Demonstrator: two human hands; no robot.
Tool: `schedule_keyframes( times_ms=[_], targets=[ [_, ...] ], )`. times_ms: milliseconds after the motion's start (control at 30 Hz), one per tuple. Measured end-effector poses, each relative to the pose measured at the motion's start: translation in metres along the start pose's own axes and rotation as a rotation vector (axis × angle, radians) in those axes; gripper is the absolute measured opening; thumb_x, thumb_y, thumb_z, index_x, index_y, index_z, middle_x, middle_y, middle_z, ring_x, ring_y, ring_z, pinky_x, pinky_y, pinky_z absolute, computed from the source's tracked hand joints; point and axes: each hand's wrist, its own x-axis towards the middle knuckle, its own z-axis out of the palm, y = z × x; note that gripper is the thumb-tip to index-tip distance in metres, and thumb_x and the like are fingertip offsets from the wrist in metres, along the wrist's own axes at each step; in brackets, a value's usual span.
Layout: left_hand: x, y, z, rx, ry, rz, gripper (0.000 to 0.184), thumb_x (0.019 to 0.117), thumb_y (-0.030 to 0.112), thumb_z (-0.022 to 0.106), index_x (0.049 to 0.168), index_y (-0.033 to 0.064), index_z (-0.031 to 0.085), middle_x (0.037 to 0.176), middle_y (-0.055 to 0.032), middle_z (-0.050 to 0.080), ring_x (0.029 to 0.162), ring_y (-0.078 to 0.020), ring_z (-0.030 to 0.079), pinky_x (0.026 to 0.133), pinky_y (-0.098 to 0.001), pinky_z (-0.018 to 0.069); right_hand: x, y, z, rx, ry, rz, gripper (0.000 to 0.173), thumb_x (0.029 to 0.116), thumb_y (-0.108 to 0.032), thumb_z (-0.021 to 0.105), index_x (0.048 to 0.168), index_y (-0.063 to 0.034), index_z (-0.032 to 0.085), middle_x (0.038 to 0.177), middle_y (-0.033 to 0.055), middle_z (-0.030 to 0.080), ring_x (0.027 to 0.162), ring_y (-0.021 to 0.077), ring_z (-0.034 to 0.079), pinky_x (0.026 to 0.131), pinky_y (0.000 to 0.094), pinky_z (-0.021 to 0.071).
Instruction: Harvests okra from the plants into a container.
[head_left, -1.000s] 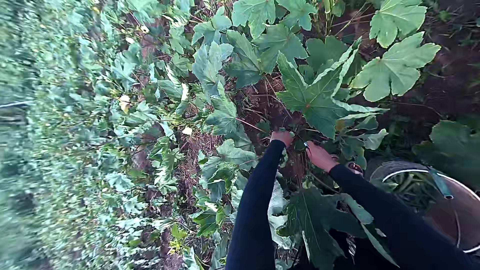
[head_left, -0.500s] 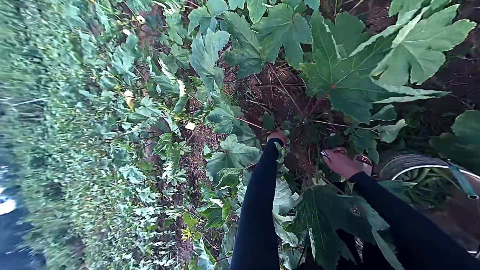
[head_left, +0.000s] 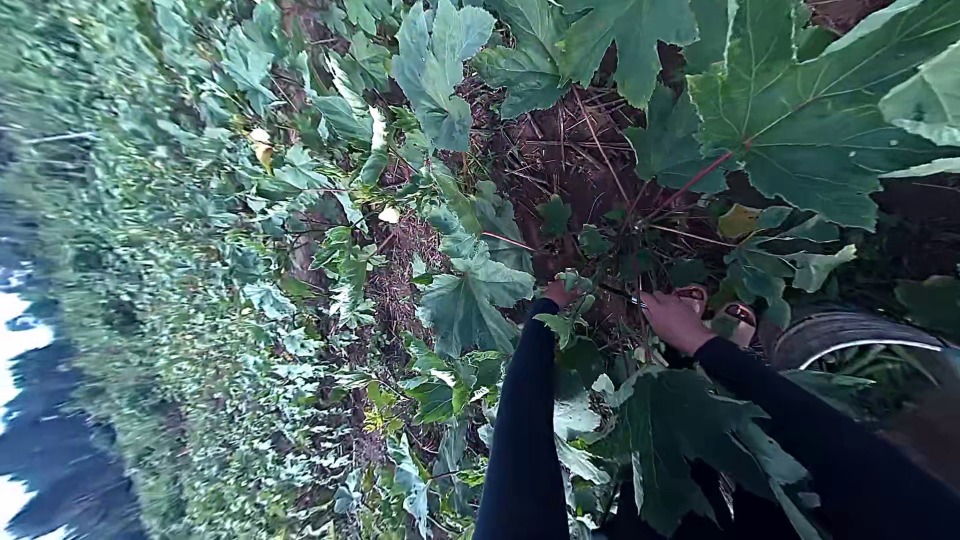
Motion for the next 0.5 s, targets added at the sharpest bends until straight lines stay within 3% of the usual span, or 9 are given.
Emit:
schedule_keyframes(
  times_ms=[233, 400, 500],
  targets=[
    [0.000, -0.003, 0.013, -0.103, -0.001, -0.005, 0.044, 0.1096, 0.021, 0.050, 0.144, -0.0057, 0.047, 0.139, -0.0279, 0.055, 0.123, -0.0325, 0.058, 0.107, -0.0449, 0.0434, 0.006, -0.017, 0.001, 0.037, -0.044, 0.032, 0.050, 0.1121, -0.025, 0.039, 0.158, -0.0075, 0.036, 0.151, 0.0268, 0.049, 0.138, 0.0469, 0.049, 0.110, 0.0613, 0.0413],
    [0.001, -0.008, 0.016, -0.146, -0.004, 0.031, 0.043, 0.1093, 0.019, 0.050, 0.144, -0.0057, 0.047, 0.139, -0.0272, 0.056, 0.123, -0.0310, 0.058, 0.108, -0.0431, 0.0435, 0.009, -0.021, -0.002, 0.038, -0.095, 0.025, 0.049, 0.1122, -0.026, 0.038, 0.157, -0.0072, 0.036, 0.147, 0.0259, 0.053, 0.133, 0.0452, 0.055, 0.107, 0.0623, 0.0441],
    [0.001, -0.010, 0.017, -0.145, 0.015, 0.009, 0.045, 0.1090, 0.019, 0.051, 0.146, -0.0063, 0.046, 0.143, -0.0291, 0.053, 0.132, -0.0349, 0.054, 0.113, -0.0462, 0.0395, 0.026, -0.025, -0.004, 0.058, -0.138, 0.043, 0.049, 0.1123, -0.024, 0.037, 0.159, -0.0097, 0.034, 0.149, 0.0255, 0.051, 0.134, 0.0454, 0.054, 0.108, 0.0630, 0.0424]
  ],
)
